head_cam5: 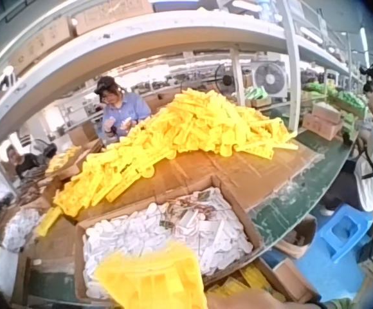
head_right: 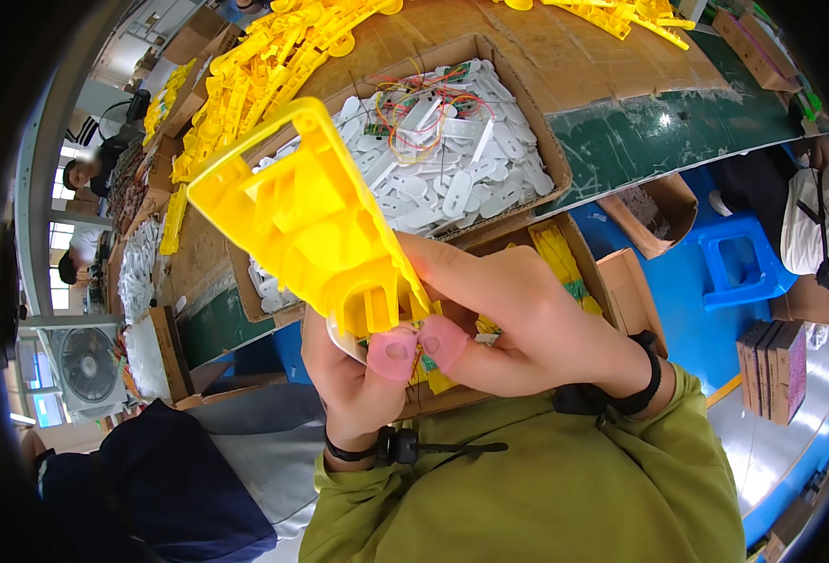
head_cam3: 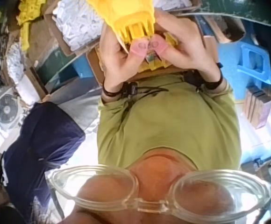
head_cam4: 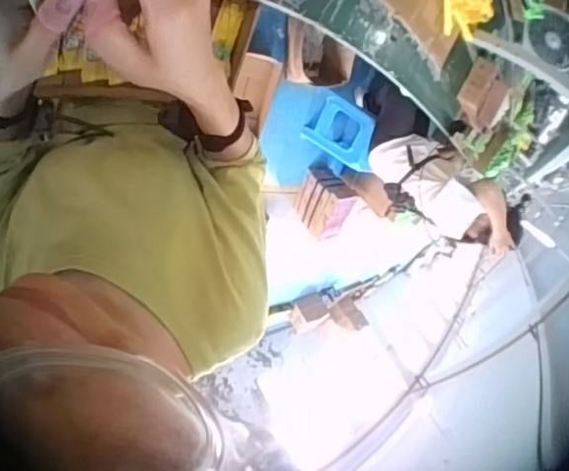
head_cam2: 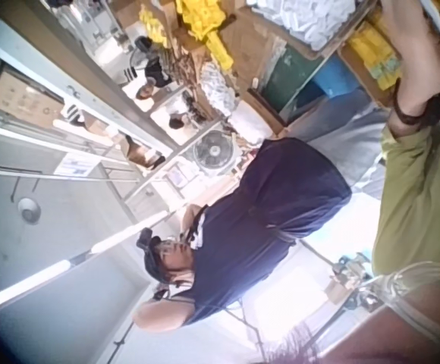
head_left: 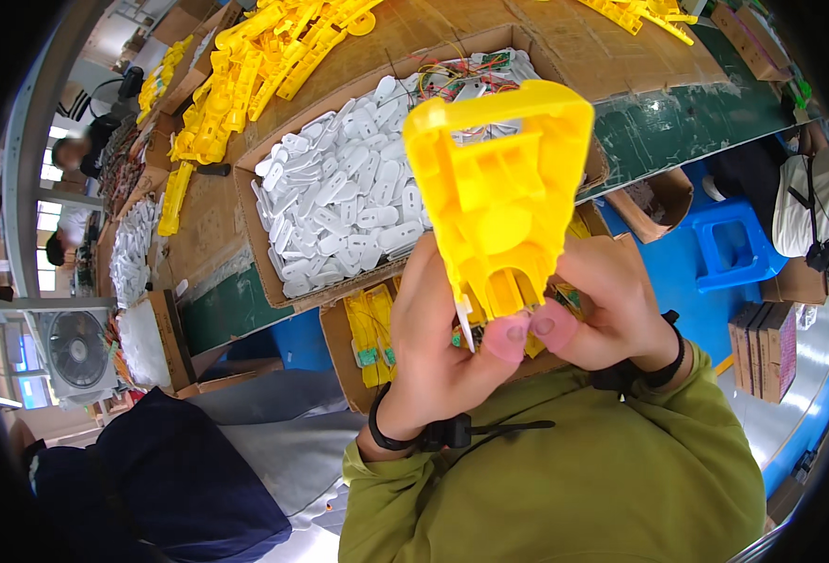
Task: Assemble internal circuit boards and wiring into yellow plastic fixture housings on a factory assembly line.
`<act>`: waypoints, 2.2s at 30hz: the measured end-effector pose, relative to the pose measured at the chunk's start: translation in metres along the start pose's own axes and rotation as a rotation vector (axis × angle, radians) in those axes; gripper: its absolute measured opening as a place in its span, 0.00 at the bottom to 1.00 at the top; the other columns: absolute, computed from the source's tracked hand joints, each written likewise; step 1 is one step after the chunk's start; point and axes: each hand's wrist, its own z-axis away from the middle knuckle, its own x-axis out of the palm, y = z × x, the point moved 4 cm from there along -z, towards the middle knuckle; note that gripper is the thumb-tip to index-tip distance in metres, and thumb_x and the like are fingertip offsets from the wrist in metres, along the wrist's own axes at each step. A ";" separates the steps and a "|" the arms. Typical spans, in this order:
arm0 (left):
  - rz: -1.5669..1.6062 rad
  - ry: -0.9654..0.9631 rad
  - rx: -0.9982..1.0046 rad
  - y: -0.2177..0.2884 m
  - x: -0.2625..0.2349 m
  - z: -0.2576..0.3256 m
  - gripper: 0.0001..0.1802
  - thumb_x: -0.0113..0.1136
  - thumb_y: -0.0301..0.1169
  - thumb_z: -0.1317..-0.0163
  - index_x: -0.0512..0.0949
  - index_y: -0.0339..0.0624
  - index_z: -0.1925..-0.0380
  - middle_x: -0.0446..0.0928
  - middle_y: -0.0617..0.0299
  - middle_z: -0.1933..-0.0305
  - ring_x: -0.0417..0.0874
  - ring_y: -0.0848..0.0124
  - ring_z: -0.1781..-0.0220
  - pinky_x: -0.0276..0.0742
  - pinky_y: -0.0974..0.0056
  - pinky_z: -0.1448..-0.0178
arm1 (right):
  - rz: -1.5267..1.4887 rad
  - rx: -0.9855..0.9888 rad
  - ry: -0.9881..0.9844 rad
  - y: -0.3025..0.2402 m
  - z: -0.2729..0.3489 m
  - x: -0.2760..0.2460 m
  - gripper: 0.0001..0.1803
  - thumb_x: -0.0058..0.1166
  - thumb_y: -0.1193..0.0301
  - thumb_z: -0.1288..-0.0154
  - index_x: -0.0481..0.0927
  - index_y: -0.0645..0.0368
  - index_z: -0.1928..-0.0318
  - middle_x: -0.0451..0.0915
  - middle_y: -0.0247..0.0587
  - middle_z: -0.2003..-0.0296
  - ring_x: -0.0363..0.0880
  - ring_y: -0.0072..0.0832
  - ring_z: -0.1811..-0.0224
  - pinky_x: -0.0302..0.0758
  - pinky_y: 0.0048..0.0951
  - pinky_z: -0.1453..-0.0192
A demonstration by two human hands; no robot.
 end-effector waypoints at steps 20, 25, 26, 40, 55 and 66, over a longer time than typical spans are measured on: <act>0.438 0.163 -0.083 -0.033 -0.028 -0.004 0.29 0.63 0.33 0.51 0.63 0.34 0.50 0.70 0.54 0.52 0.73 0.66 0.51 0.67 0.63 0.46 | -0.863 0.606 -0.123 -0.002 0.047 0.003 0.20 0.40 0.75 0.38 0.59 0.60 0.44 0.76 0.48 0.70 0.77 0.29 0.75 0.73 0.21 0.69; 0.414 0.081 -0.224 -0.049 -0.013 0.007 0.26 0.65 0.32 0.53 0.67 0.34 0.56 0.73 0.60 0.59 0.73 0.73 0.56 0.67 0.68 0.50 | -1.491 0.078 -0.407 -0.017 0.018 -0.018 0.23 0.44 0.75 0.45 0.56 0.67 0.49 0.71 0.72 0.61 0.73 0.51 0.55 0.62 0.50 0.44; 0.365 0.044 -0.224 -0.051 -0.008 0.011 0.26 0.65 0.33 0.53 0.67 0.34 0.56 0.73 0.60 0.59 0.73 0.73 0.56 0.67 0.69 0.50 | -1.597 0.127 -0.343 -0.018 0.016 -0.019 0.23 0.44 0.73 0.44 0.56 0.69 0.50 0.66 0.76 0.56 0.65 0.54 0.46 0.45 0.54 0.36; -0.499 -0.065 0.014 -0.046 -0.002 0.025 0.31 0.67 0.41 0.61 0.71 0.35 0.58 0.73 0.54 0.68 0.75 0.61 0.68 0.71 0.64 0.65 | -1.078 0.676 0.139 0.044 0.020 -0.008 0.20 0.39 0.58 0.35 0.72 0.64 0.66 0.71 0.40 0.89 0.66 0.20 0.91 0.61 0.17 0.89; -0.104 -0.271 -0.321 -0.049 0.019 0.046 0.25 0.62 0.41 0.51 0.71 0.37 0.56 0.73 0.56 0.72 0.73 0.68 0.74 0.68 0.69 0.69 | -0.112 0.453 0.293 0.050 0.036 -0.016 0.12 0.52 0.67 0.41 0.66 0.63 0.69 0.68 0.29 0.78 0.61 0.11 0.76 0.61 0.14 0.73; 0.148 -0.260 -0.431 -0.050 0.020 0.048 0.19 0.59 0.36 0.46 0.71 0.36 0.58 0.74 0.59 0.70 0.72 0.77 0.71 0.68 0.72 0.65 | 0.339 -0.084 0.313 0.032 0.015 -0.011 0.07 0.48 0.73 0.41 0.71 0.63 0.63 0.71 0.37 0.74 0.68 0.18 0.75 0.64 0.19 0.73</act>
